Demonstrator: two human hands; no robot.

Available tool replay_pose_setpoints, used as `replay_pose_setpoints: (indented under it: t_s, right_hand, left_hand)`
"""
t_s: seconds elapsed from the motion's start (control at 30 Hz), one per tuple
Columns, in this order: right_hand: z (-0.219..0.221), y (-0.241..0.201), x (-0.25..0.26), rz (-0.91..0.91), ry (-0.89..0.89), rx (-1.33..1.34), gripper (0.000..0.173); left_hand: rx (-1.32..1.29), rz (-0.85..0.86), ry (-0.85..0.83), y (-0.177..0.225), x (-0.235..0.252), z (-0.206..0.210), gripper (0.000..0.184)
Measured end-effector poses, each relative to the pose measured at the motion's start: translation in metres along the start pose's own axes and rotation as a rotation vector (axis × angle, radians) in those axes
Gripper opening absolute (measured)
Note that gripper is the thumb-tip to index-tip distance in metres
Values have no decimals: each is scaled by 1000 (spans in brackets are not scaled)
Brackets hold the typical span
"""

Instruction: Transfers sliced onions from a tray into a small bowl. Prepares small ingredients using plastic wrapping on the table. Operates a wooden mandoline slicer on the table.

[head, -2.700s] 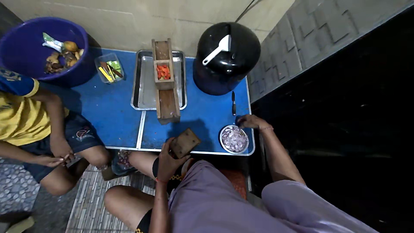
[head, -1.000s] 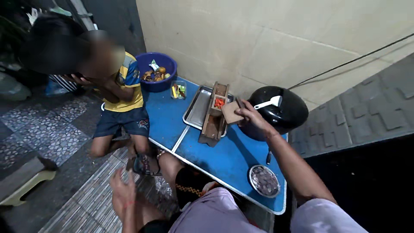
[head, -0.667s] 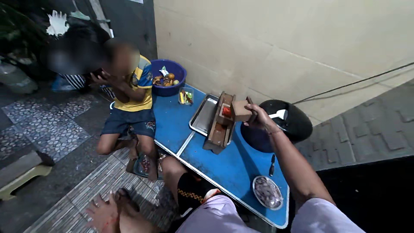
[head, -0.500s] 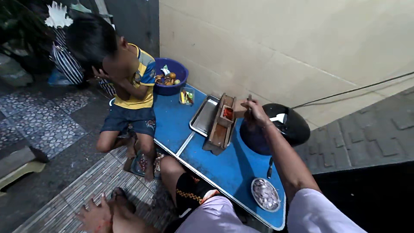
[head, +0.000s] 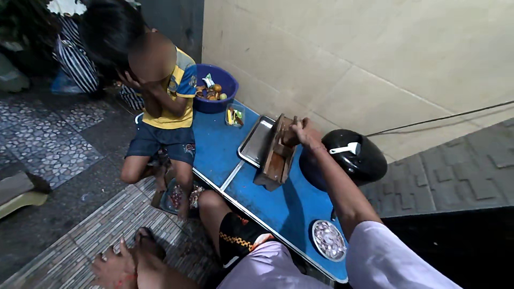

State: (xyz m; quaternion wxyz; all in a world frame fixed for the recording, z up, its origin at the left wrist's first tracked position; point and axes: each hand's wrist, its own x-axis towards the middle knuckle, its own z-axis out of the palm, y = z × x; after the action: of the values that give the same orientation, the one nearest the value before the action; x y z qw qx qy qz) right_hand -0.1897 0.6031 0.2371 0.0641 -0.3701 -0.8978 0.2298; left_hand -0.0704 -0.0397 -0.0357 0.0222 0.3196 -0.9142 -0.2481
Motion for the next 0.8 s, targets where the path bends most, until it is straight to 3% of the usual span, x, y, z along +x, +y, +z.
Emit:
replay_pose_setpoints:
  t_s: [0.13,0.4,0.8]
  right_hand:
    - [2,-10,2,36,10,-152,79]
    - [3,-21,24,162,-44,-181,85]
    - [13,-17,35,128,-80,-247,81]
  left_hand:
    - [8,-5,-9,1,1,0,65]
    - [-11,-11,-11,1,1,1,63]
    - [-14,-18,-26,9,-4,0,60]
